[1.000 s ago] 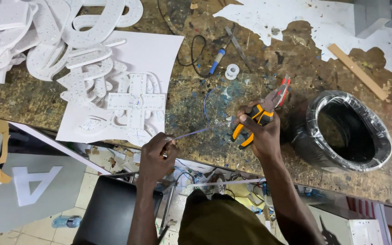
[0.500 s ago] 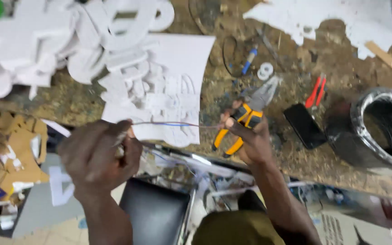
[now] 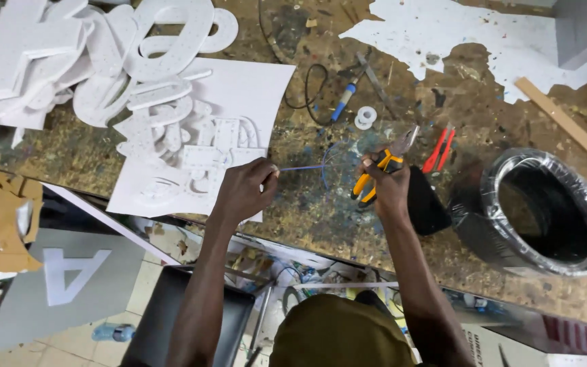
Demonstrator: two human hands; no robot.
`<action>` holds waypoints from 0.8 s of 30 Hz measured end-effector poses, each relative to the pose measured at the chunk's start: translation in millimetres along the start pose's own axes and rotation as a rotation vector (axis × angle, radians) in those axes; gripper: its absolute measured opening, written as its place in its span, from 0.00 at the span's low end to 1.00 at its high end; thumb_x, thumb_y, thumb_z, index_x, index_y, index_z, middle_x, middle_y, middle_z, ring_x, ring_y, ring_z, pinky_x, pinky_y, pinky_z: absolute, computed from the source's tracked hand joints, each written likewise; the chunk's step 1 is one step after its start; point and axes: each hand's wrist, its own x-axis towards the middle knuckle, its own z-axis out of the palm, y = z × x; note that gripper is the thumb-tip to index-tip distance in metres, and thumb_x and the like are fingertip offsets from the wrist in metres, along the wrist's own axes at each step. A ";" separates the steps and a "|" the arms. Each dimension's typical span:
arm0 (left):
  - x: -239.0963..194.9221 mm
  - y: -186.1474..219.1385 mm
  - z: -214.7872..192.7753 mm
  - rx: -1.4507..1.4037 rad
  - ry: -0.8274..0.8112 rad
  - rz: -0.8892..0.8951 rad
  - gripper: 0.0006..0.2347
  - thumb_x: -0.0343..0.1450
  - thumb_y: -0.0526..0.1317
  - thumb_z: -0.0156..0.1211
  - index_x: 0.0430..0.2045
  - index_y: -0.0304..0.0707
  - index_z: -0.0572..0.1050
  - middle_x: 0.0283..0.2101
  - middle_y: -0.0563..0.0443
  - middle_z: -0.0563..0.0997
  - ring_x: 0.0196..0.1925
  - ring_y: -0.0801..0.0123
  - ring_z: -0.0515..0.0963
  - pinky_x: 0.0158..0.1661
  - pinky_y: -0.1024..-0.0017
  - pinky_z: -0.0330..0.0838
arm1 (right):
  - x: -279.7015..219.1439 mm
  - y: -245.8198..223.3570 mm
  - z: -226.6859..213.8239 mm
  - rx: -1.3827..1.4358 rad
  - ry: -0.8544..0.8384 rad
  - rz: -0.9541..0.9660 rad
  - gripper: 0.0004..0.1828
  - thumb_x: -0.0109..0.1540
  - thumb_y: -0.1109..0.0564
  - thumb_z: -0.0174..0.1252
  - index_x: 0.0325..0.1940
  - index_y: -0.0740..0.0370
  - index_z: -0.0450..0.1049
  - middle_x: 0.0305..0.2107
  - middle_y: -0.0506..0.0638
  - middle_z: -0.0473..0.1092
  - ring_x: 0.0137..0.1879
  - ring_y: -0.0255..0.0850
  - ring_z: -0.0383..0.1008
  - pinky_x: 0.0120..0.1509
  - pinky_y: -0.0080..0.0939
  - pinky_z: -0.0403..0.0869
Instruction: Stripping insulation from electrical wires and preparing connections for sign components on a workbench.
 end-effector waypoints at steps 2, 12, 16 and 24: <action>-5.8 -1.2 35.1 0.002 -0.003 -0.064 0.08 0.81 0.33 0.61 0.31 0.37 0.79 0.20 0.47 0.73 0.19 0.56 0.80 0.24 0.60 0.78 | 4.1 -6.3 -15.0 -0.064 0.029 0.074 0.16 0.66 0.74 0.71 0.54 0.69 0.74 0.40 0.61 0.79 0.41 0.51 0.83 0.49 0.54 0.81; -70.9 -30.9 159.8 -0.307 -0.129 -0.463 0.06 0.78 0.34 0.63 0.31 0.36 0.76 0.22 0.43 0.74 0.25 0.47 0.82 0.31 0.52 0.77 | 14.2 -13.8 -27.3 -0.328 0.154 0.154 0.14 0.64 0.68 0.78 0.50 0.64 0.80 0.37 0.53 0.81 0.40 0.43 0.85 0.48 0.46 0.81; -35.9 -11.8 133.8 -0.378 -0.089 -0.424 0.09 0.78 0.31 0.61 0.27 0.43 0.71 0.19 0.51 0.69 0.18 0.54 0.76 0.29 0.69 0.70 | 15.8 34.6 -36.6 -0.406 0.244 0.092 0.24 0.66 0.66 0.77 0.63 0.72 0.76 0.40 0.54 0.79 0.42 0.40 0.82 0.53 0.48 0.81; -66.5 -35.6 150.5 -0.510 -0.033 -0.465 0.10 0.80 0.30 0.56 0.51 0.38 0.82 0.23 0.41 0.74 0.21 0.55 0.77 0.31 0.56 0.75 | -5.8 42.1 -26.9 -0.504 0.255 -0.148 0.26 0.71 0.71 0.68 0.72 0.60 0.74 0.44 0.51 0.75 0.48 0.41 0.79 0.56 0.51 0.79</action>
